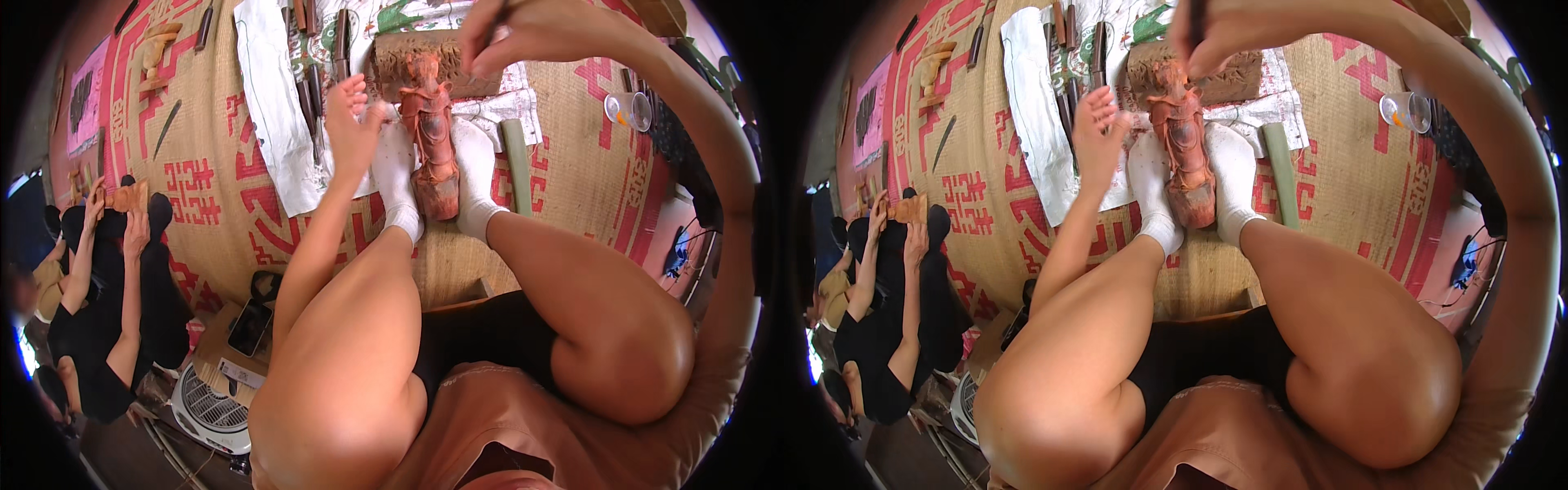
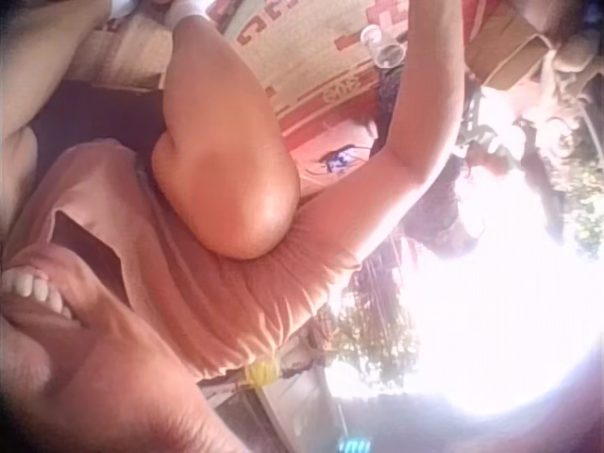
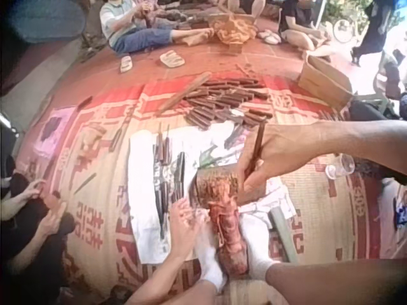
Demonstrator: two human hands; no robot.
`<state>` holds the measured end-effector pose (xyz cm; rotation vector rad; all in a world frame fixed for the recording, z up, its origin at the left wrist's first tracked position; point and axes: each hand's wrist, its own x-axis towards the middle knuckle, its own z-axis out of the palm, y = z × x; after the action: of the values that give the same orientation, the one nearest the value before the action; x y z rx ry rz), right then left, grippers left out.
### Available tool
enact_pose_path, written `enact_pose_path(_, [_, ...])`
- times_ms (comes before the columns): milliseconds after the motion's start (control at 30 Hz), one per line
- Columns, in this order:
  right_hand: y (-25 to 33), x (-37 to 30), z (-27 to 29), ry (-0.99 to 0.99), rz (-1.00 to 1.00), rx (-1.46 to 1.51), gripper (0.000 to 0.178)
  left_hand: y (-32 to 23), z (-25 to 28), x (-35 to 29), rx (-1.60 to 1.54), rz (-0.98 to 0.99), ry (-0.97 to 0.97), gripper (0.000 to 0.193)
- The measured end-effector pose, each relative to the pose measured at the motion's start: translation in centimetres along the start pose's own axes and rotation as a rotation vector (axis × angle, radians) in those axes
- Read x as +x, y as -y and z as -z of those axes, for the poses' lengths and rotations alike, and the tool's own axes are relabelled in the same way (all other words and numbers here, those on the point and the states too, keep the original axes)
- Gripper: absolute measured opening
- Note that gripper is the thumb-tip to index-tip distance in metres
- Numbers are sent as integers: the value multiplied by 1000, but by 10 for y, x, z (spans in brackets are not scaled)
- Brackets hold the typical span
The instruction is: The person sits on a mat and uses a small knife to carve a reddish-brown wooden block held between their legs. They repeatedly scrape and shape the wood, occasionally rotating it to work on different sides. Other people are visible in the background also working on wood.
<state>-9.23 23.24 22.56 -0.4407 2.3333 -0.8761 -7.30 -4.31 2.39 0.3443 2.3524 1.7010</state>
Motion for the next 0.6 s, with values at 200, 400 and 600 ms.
enact_pose_path(200, [-44, 61, -75, -247, 102, -121, 34, -80, -1, 46, -150, -228, 161, 23])
enact_pose_path(400, [-68, 69, -119, -391, 114, -176, 32, -82, -15, 51, 304, -469, 273, 20])
enact_pose_path(600, [-45, 69, -107, -178, 65, -256, 28, -87, -13, 42, 387, -463, 212, 27])
